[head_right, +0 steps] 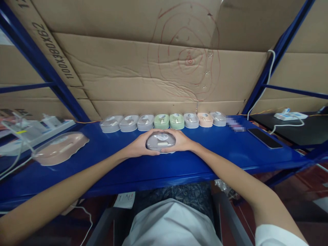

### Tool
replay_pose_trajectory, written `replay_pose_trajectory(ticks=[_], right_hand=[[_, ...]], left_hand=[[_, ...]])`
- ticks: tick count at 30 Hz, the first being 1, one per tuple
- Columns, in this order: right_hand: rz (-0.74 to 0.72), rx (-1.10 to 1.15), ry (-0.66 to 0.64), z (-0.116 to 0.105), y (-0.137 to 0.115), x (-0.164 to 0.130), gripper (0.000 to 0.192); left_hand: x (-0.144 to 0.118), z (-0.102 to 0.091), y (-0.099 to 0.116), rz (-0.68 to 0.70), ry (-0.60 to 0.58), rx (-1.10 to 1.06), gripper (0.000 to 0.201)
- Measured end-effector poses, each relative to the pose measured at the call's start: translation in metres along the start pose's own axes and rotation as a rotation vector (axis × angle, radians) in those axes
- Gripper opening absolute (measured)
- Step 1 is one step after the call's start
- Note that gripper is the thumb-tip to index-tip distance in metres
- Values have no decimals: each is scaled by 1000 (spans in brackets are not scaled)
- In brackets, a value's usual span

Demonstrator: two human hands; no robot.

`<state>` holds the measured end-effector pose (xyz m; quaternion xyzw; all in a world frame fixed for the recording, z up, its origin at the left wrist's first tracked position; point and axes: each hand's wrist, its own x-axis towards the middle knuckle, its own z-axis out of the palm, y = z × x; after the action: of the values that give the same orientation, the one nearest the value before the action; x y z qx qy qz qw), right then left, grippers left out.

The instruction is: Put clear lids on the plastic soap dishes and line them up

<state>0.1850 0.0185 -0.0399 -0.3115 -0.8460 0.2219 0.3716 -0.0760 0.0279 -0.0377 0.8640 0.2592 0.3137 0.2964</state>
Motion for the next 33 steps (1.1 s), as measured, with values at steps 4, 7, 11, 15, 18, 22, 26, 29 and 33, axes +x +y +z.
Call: replay_pose_trajectory(ticks=[4, 7, 11, 15, 18, 22, 26, 29, 33], right_hand=[[-7, -9, -4, -1, 0, 0, 82], [8, 27, -17, 0, 1, 1, 80], [88, 184, -15, -2, 3, 4, 70], [158, 398, 11, -27, 2, 6, 62], [187, 348, -11, -63, 1, 4, 63], [271, 2, -97, -107, 6, -2, 64], [387, -214, -236, -127, 13, -9, 76], [428, -272, -299, -133, 17, -12, 83], [447, -337, -337, -136, 21, -13, 86]], left_hand=[[0, -1, 2, -75, 2, 13, 100], [-1, -1, 3, -97, 3, 13, 107], [-2, 1, -1, -93, 19, 5, 116], [-2, 1, -5, -83, 34, -17, 127], [0, -1, -3, -109, 7, 49, 116], [2, -5, 2, -91, -31, 156, 96], [2, -6, 5, -80, -48, 161, 92], [1, -6, 5, -80, -51, 154, 90], [1, -7, 5, -84, -61, 152, 89]])
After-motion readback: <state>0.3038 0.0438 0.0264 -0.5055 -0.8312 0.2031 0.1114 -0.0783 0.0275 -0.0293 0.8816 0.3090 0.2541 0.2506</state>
